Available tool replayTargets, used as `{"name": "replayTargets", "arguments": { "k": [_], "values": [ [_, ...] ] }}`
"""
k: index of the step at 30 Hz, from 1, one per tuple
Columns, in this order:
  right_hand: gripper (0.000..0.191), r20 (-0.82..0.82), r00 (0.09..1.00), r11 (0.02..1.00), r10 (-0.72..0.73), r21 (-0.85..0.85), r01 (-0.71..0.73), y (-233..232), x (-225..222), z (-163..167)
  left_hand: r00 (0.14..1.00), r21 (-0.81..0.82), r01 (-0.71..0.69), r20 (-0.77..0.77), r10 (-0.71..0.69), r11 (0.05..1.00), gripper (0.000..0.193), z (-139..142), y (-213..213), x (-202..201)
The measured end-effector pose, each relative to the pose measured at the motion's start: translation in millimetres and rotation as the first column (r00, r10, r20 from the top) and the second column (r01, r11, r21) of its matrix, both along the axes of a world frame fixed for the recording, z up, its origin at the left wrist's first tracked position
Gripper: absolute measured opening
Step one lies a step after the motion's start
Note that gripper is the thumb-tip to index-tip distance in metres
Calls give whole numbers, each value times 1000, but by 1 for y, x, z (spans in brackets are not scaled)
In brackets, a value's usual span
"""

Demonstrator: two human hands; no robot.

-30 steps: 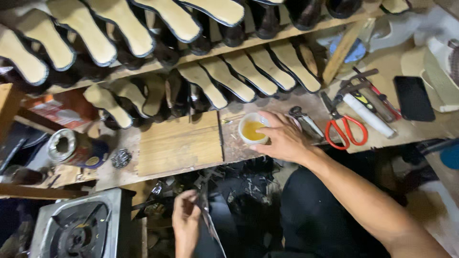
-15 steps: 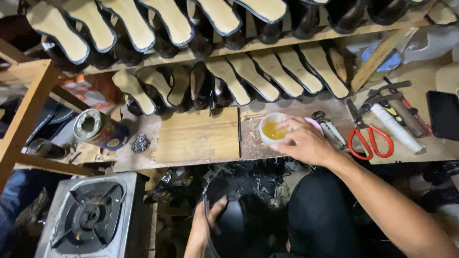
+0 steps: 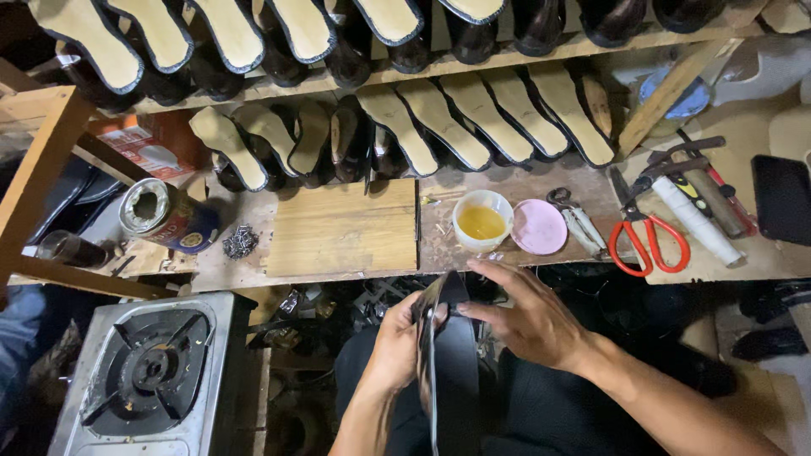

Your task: The person repeatedly picks up black shoe parts, applies a substance from a small container to the edges, and places them on the floor. The process is repeated multiple times with different shoe parts.

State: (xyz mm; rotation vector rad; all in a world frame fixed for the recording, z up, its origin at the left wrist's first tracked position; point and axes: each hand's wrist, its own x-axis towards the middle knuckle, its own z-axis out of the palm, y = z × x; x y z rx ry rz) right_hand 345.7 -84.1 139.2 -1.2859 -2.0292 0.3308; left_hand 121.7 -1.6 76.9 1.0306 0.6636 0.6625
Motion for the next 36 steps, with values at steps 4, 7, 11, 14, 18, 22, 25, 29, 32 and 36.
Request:
{"name": "replayTargets", "arguments": {
  "k": [4, 7, 11, 14, 18, 22, 25, 29, 32, 36],
  "values": [
    [40, -109, 992, 998, 56, -4, -57, -1, 1, -8, 999, 71, -31, 15, 30, 997, 13, -3, 0, 0],
    [37, -215, 974, 992, 71, -83, -91, -4, 0, -12, 998, 42, -55, 24, 54, 998, 11, -2, -1, 0],
    [30, -353, 912, 970, 211, -44, -241, -11, 0, -15, 989, 156, -123, 102, 108, 980, 16, 8, 0, 1],
    [27, -416, 897, 971, 149, -108, -211, -16, -2, -18, 973, 200, -196, 159, 166, 960, 22, 15, 4, 1],
    [69, -630, 753, 862, -189, -473, -179, -17, -15, -22, 958, 249, -285, 94, 270, 926, 38, 10, 8, 6],
    [67, -428, 835, 799, -346, -601, 24, -1, -12, -18, 953, -10, -301, 31, 301, 954, 40, -4, 1, 13],
    [53, -86, 941, 861, -327, -439, 259, 31, 8, -14, 957, -194, -289, -30, 289, 937, 44, -7, -3, 9],
    [41, 376, 831, 911, -411, 206, 357, 74, 37, -15, 976, -298, -218, -61, 210, 929, 37, 0, 0, -2],
    [32, 486, 780, 894, -395, 7, 448, 88, 46, -12, 956, -427, -201, 112, 272, 882, 29, 2, 2, -5],
    [24, 99, 964, 959, -248, -115, 258, 72, 30, -5, 960, -416, -212, 81, 268, 884, 25, -2, 7, -7]
  ]
}}
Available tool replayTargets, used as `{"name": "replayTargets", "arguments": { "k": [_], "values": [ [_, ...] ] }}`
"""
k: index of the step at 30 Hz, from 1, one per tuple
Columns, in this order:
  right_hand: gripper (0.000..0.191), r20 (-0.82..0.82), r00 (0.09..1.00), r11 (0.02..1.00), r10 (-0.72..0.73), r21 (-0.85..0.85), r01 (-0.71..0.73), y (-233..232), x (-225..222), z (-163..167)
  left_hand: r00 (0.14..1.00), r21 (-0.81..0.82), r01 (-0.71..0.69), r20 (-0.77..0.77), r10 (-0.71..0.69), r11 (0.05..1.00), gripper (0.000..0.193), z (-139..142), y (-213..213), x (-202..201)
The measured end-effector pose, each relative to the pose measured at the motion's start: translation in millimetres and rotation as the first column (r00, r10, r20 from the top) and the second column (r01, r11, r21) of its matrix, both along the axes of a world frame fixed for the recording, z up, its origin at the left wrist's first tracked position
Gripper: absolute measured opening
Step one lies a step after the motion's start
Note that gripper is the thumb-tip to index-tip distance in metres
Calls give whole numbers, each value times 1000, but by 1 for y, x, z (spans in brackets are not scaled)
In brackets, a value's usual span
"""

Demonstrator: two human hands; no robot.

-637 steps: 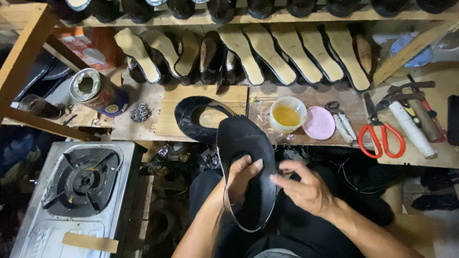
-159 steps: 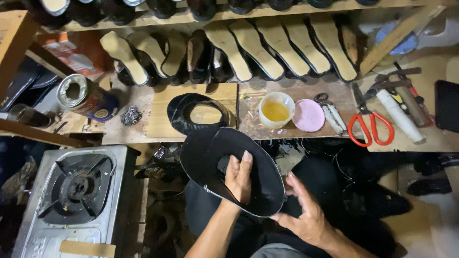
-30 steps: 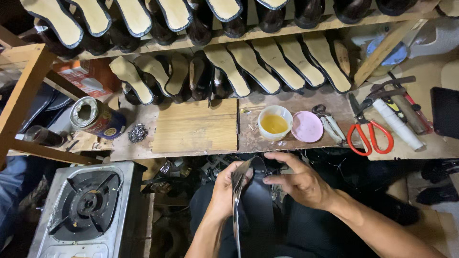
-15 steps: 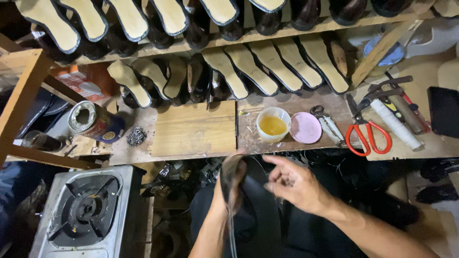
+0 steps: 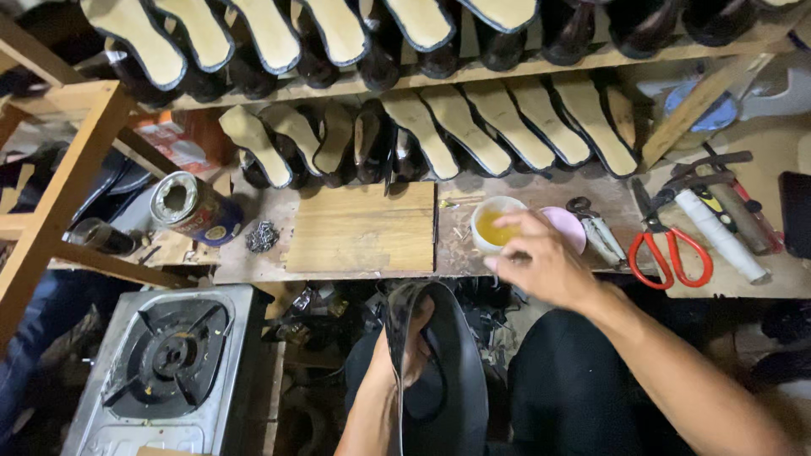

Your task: The person repeatedly picks up black shoe parts, applies a substance from a small container to the edges, and places them on the floor. The process is repeated multiple times with different shoe parts.

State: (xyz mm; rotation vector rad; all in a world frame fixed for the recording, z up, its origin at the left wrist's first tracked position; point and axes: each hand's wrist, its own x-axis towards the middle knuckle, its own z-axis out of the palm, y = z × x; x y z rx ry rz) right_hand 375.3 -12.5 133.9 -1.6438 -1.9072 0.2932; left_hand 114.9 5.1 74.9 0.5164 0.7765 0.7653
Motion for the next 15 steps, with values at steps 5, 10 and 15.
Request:
{"name": "replayTargets", "arguments": {
  "k": [5, 10, 15],
  "values": [
    [33, -416, 870, 941, 266, -85, -328, -44, -32, -2, 996, 37, 15, 88, -18, 999, 27, -4, 0, 6],
    [40, -569, 770, 913, 289, -78, -400, -59, -35, -19, 978, 236, -32, 209, -18, 971, 26, -9, 2, 13],
    [32, -549, 770, 926, 325, 20, -376, -82, -25, -29, 993, 61, -68, 98, 62, 996, 35, -14, 10, 17]
  ]
}}
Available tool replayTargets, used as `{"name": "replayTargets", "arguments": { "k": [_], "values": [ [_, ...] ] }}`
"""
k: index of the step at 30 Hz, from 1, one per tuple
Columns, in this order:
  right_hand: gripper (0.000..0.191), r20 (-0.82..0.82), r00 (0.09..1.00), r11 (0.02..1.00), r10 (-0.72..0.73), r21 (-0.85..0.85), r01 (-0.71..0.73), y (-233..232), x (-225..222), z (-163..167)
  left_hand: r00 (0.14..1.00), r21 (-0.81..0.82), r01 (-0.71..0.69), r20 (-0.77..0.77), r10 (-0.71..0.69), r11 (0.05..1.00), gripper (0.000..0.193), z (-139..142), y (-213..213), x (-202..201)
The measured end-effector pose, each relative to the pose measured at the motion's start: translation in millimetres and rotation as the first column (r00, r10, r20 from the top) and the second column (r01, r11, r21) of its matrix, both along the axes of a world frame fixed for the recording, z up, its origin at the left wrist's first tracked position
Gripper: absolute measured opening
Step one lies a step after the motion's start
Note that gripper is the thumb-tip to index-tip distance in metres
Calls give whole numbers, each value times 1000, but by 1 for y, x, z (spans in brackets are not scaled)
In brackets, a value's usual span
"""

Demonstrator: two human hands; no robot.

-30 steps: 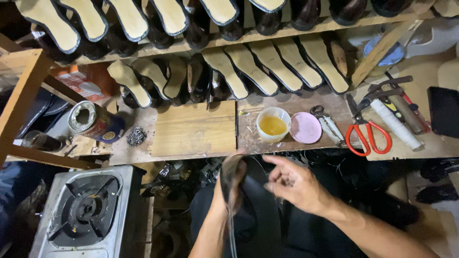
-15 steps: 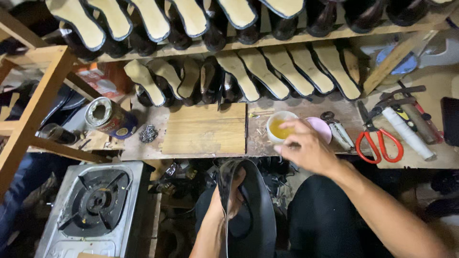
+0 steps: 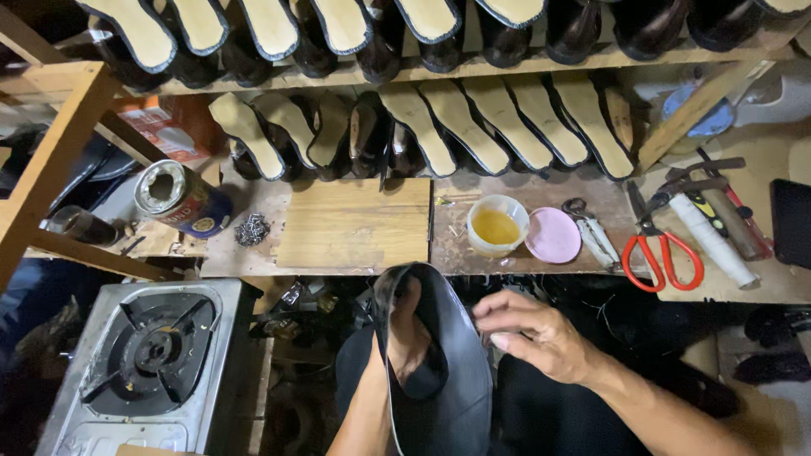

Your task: The person repeatedly picks up black shoe parts, applies a substance from a small container to the edges, and places them on the floor. The process is repeated multiple times with different shoe parts.

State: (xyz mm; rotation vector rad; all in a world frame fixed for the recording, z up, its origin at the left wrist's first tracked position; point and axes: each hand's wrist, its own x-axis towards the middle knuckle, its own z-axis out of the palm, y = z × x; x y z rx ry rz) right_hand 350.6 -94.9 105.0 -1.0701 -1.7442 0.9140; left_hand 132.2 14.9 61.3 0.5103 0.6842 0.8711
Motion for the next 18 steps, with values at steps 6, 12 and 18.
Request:
{"name": "replayTargets", "arguments": {
  "k": [6, 12, 18],
  "values": [
    [52, -261, 896, 851, -359, -485, 200, 3, -15, -2, 898, 39, 435, -96, -430, 899, 38, 9, -14, -7],
    [30, 105, 981, 987, -163, 27, 161, 10, -6, 19, 803, 89, 595, -106, -586, 799, 29, -22, -14, -18],
    [36, 129, 980, 988, -150, 63, 143, 16, -10, 20, 793, 215, 600, -37, -608, 771, 26, -31, -9, -28]
  ]
}}
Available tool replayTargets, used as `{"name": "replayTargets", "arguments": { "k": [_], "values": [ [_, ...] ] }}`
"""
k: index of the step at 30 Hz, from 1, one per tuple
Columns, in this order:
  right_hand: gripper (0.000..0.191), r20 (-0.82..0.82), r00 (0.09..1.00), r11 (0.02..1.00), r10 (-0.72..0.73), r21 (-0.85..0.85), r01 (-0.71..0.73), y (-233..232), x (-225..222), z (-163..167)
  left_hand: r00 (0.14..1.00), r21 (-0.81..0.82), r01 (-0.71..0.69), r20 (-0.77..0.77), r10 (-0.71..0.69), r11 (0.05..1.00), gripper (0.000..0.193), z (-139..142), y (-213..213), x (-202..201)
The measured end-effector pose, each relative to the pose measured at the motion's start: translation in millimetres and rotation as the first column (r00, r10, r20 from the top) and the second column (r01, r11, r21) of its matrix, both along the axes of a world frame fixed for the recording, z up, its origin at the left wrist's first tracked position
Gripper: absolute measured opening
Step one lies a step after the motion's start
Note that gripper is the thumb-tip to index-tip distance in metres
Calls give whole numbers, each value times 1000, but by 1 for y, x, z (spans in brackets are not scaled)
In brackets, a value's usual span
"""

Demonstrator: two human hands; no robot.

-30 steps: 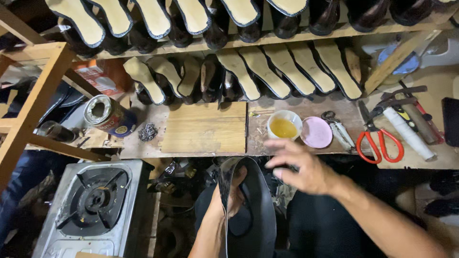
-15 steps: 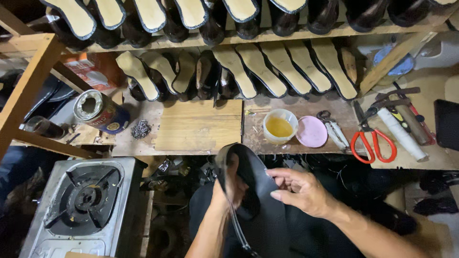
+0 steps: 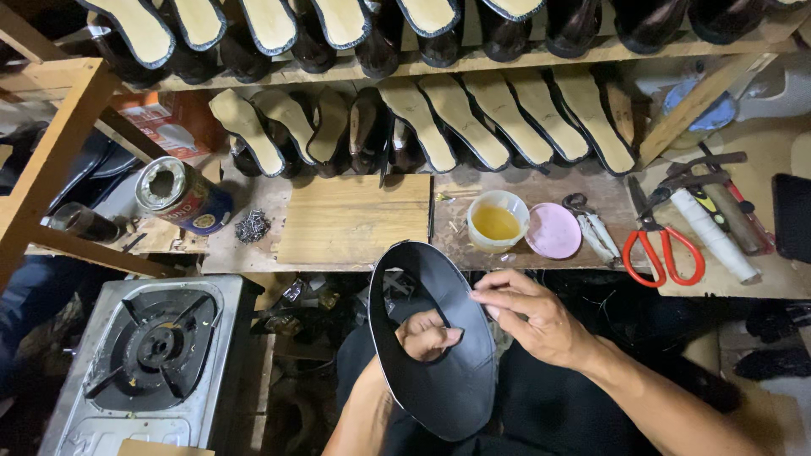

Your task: The person repeatedly picks up black shoe parts, applies a substance from a small container to the edges, and places them on the floor. The process is repeated multiple times with different shoe parts.

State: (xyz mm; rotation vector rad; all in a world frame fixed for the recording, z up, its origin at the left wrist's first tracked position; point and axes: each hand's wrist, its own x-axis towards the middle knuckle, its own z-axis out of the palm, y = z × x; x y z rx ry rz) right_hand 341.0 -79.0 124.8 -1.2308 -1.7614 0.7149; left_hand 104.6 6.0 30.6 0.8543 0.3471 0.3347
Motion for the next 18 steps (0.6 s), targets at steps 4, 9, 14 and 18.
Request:
{"name": "replayTargets", "arguments": {
  "k": [4, 9, 14, 18],
  "values": [
    [40, 60, 997, 995, 56, 76, -60, -8, 1, -8, 997, -132, -62, 31, 67, 989, 37, 27, -5, -5],
    [38, 74, 996, 978, 56, 197, -70, -10, 4, -13, 998, -122, -39, 47, 45, 992, 35, 44, -6, 4],
    [36, 81, 996, 963, 46, 263, -66, -14, -1, -7, 981, -131, -112, 145, 131, 985, 31, 41, 0, 8],
    [30, 127, 992, 941, 12, 334, -54, -22, -3, 2, 978, -145, -134, 143, 155, 980, 29, 48, 3, 3]
  ]
}}
